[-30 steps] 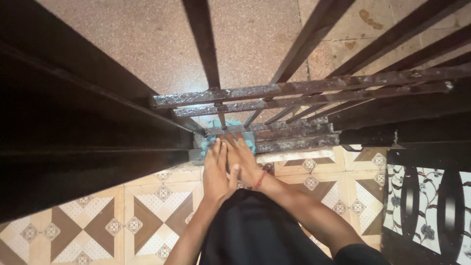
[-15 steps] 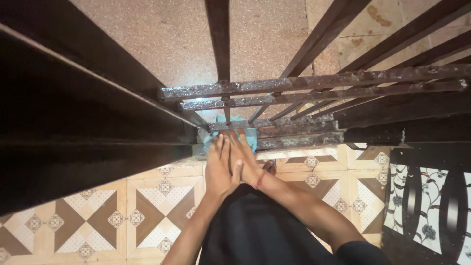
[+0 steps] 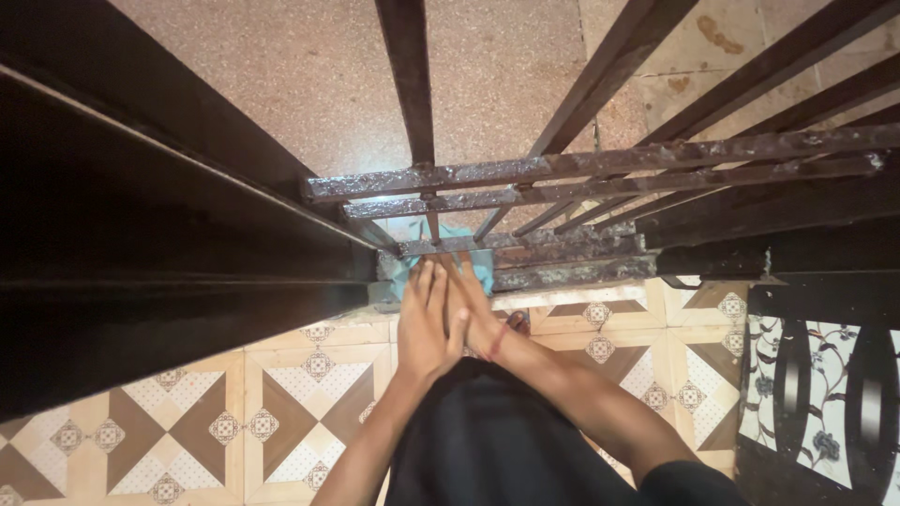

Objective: The person cleans the lower frame and bars of a metal gate by hand using a blue cloth, wiping back and forth along the horizontal and vertical surfaces.

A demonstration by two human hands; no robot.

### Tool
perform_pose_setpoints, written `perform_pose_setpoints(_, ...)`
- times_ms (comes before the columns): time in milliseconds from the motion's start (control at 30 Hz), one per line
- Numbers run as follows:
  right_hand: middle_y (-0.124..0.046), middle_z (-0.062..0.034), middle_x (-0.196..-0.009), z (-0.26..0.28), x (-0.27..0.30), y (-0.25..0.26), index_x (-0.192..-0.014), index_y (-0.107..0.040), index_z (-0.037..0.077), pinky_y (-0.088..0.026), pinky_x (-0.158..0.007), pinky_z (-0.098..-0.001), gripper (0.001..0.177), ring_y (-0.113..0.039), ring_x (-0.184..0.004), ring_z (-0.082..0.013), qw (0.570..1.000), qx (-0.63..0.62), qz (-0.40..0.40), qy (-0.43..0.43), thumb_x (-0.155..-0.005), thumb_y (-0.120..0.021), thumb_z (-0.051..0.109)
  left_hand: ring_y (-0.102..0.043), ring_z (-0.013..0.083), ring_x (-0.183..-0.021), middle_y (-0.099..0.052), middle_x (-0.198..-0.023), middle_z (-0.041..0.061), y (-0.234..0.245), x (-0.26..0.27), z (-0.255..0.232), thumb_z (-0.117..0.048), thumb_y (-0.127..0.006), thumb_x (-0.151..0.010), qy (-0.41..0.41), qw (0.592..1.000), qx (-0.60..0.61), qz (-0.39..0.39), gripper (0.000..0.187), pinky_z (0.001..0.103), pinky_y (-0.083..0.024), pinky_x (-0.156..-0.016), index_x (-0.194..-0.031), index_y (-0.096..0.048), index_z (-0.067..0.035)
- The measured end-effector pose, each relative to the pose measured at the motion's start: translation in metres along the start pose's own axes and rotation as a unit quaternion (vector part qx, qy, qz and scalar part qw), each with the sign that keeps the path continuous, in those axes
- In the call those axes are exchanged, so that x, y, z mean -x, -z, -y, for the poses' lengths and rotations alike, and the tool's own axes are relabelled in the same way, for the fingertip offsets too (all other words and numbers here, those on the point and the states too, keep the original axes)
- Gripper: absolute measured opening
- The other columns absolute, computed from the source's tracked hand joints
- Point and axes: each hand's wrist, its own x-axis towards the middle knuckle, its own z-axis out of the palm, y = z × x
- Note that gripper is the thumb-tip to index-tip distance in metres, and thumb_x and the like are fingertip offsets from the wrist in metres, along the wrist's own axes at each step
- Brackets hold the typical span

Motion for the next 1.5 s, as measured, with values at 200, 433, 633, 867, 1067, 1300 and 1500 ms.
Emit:
perform_pose_setpoints(200, -0.048, -0.0195, -0.15, 0.006, 0.016, 0.016, -0.14, -0.051, 0.006, -0.025, -0.114, -0.0644, 0.061, -0.038, -0.14, -0.0414, 0.984, 0.145, -0.072, 0.073, -0.087, -0.05, 0.036, -0.037, 0.0557, -0.142, -0.042, -0.152, 0.037, -0.002, 0.009, -0.004, -0.03, -0.066, -0.091, -0.008, 1.0, 0.017, -0.002, 0.07, 0.056, -0.032, -0.118, -0.144, -0.048, 0.012)
perform_pose_setpoints(433, -0.051, -0.0214, -0.149, -0.009, -0.009, -0.024, -0.142, -0.051, 0.004, -0.028, -0.12, -0.0591, 0.047, -0.043, -0.144, -0.0409, 0.992, -0.036, -0.113, 0.043, -0.1, -0.05, 0.024, -0.044, 0.0546, -0.133, -0.044, -0.148, 0.037, -0.009, -0.01, 0.009, -0.031, -0.065, -0.093, 0.032, 0.999, -0.02, -0.021, 0.064, 0.057, -0.037, -0.113, -0.141, -0.053, 0.009)
perform_pose_setpoints(633, -0.045, -0.029, -0.15, -0.009, 0.036, 0.04, -0.144, -0.046, -0.001, -0.022, -0.116, -0.0635, 0.07, -0.039, -0.14, -0.0461, 0.983, 0.04, -0.144, 0.108, -0.084, -0.054, 0.033, -0.039, 0.0544, -0.141, -0.044, -0.151, 0.035, -0.01, -0.008, 0.007, -0.029, -0.066, -0.092, -0.006, 1.0, -0.003, -0.008, 0.063, 0.057, -0.033, -0.117, -0.14, -0.052, 0.011)
perform_pose_setpoints(867, -0.047, -0.0171, -0.157, -0.008, 0.014, 0.01, -0.155, -0.046, 0.011, -0.021, -0.121, -0.0633, 0.065, -0.039, -0.146, -0.0378, 0.986, 0.081, -0.131, 0.059, -0.094, -0.056, 0.031, -0.036, 0.0537, -0.143, -0.044, -0.148, 0.035, -0.008, -0.019, 0.005, -0.03, -0.063, -0.094, -0.026, 0.998, -0.058, -0.003, 0.067, 0.06, -0.025, -0.12, -0.142, -0.048, 0.014)
perform_pose_setpoints(1067, -0.048, -0.0241, -0.145, 0.0, 0.014, 0.044, -0.147, -0.046, 0.006, -0.021, -0.116, -0.0689, 0.068, -0.037, -0.142, -0.0454, 0.995, -0.006, -0.075, 0.063, -0.086, -0.058, 0.034, -0.037, 0.053, -0.14, -0.045, -0.149, 0.034, -0.009, -0.021, 0.004, -0.036, -0.059, -0.095, 0.016, 0.999, -0.036, 0.029, 0.071, 0.061, -0.023, -0.122, -0.144, -0.045, 0.013)
perform_pose_setpoints(1300, -0.049, -0.027, -0.145, 0.002, 0.017, 0.052, -0.147, -0.046, 0.0, -0.021, -0.117, -0.0668, 0.068, -0.039, -0.138, -0.0452, 0.993, 0.046, -0.069, 0.08, -0.087, -0.057, 0.03, -0.034, 0.0556, -0.142, -0.042, -0.149, 0.038, -0.014, -0.015, 0.008, -0.037, -0.059, -0.097, 0.001, 0.997, -0.076, 0.012, 0.07, 0.06, -0.025, -0.118, -0.144, -0.045, 0.014)
perform_pose_setpoints(1500, -0.05, -0.0216, -0.151, 0.008, -0.006, 0.052, -0.141, -0.053, 0.004, -0.023, -0.121, -0.0617, 0.054, -0.043, -0.145, -0.0398, 0.991, -0.027, -0.118, 0.063, -0.092, -0.055, 0.026, -0.058, 0.0452, -0.126, -0.064, -0.132, 0.025, 0.003, -0.017, 0.002, -0.021, -0.068, -0.093, 0.01, 0.994, -0.021, -0.109, 0.04, 0.05, -0.047, -0.108, -0.126, -0.065, 0.002)
